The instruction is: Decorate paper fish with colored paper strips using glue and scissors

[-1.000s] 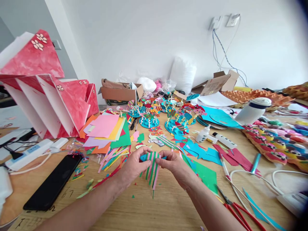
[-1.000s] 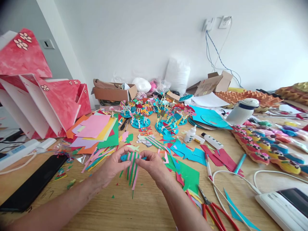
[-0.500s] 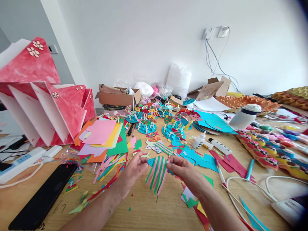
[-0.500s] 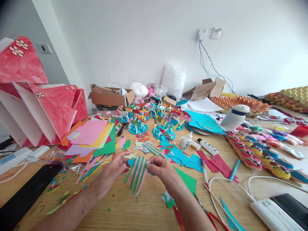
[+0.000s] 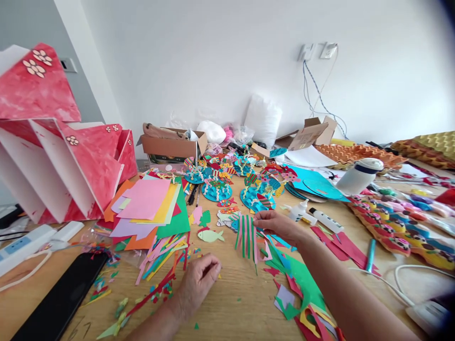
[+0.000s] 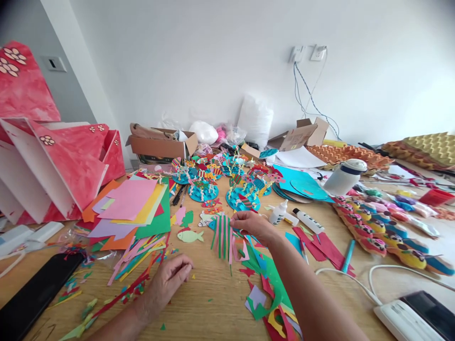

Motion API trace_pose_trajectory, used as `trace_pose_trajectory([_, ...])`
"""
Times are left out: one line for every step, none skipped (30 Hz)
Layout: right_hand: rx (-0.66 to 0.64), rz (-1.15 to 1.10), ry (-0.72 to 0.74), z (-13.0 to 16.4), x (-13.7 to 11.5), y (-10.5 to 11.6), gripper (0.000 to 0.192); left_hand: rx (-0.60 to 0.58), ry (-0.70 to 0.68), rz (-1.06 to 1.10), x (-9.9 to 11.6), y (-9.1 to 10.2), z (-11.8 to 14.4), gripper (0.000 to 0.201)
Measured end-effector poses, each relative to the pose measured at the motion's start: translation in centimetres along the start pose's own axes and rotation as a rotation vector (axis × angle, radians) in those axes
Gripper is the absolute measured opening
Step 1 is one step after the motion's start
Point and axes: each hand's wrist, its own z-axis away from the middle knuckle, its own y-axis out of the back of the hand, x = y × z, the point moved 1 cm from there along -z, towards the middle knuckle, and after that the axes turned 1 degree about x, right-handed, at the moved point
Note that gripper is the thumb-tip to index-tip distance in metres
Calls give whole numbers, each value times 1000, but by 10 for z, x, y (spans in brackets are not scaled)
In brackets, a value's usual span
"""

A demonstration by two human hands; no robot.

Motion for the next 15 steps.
trace_pose_trajectory([-3,11,-11,-8,1,0,29,-12,-20,-38,1,0,0,24])
trace_pose_trajectory([-8,23,-22,-15,1,0,29,-21,-35,-68,1,-1,0,24])
trace_pose_trajectory([-13,38,-33,-22,1,0,29,-25,-47,-89,1,-1,0,24])
trace_pose_trajectory([-16,55,-42,-29,2,0,28,-27,-55,-104,1,-2,0,24])
trace_pose_trajectory([-17,75,-51,-35,2,0,26,-29,-59,-112,0,-2,0,24])
trace_pose_trajectory([-18,98,-61,-41,2,-1,24,-31,-59,-116,-1,-2,-1,23])
trace_pose_trajectory([-21,125,-73,-46,3,-2,22,-32,-59,-120,-2,-3,-2,23])
trace_pose_trajectory([-28,154,-88,-51,3,-3,20,-34,-61,-124,-2,-3,-2,22])
trace_pose_trajectory([-36,183,-104,-55,3,-5,19,-37,-62,-129,-3,-3,-3,21])
trace_pose_trajectory([-45,212,-121,-59,3,-6,20,-40,-64,-133,-3,-3,-4,21])
trace_pose_trajectory([-54,240,-137,-62,2,-7,22,-39,-64,-137,-3,-3,-4,20])
trace_pose_trajectory([-59,265,-150,-65,2,-9,24,-41,-62,-141,-3,-4,-5,20])
trace_pose_trajectory([-61,287,-161,-67,2,-10,27,-42,-57,-145,-3,-3,-5,19])
trace_pose_trajectory([-61,307,-169,-68,1,-11,28,-46,-52,-150,-2,-3,-5,19])
trace_pose_trajectory([-60,324,-175,-69,1,-12,29,-48,-46,-154,-2,-3,-6,18])
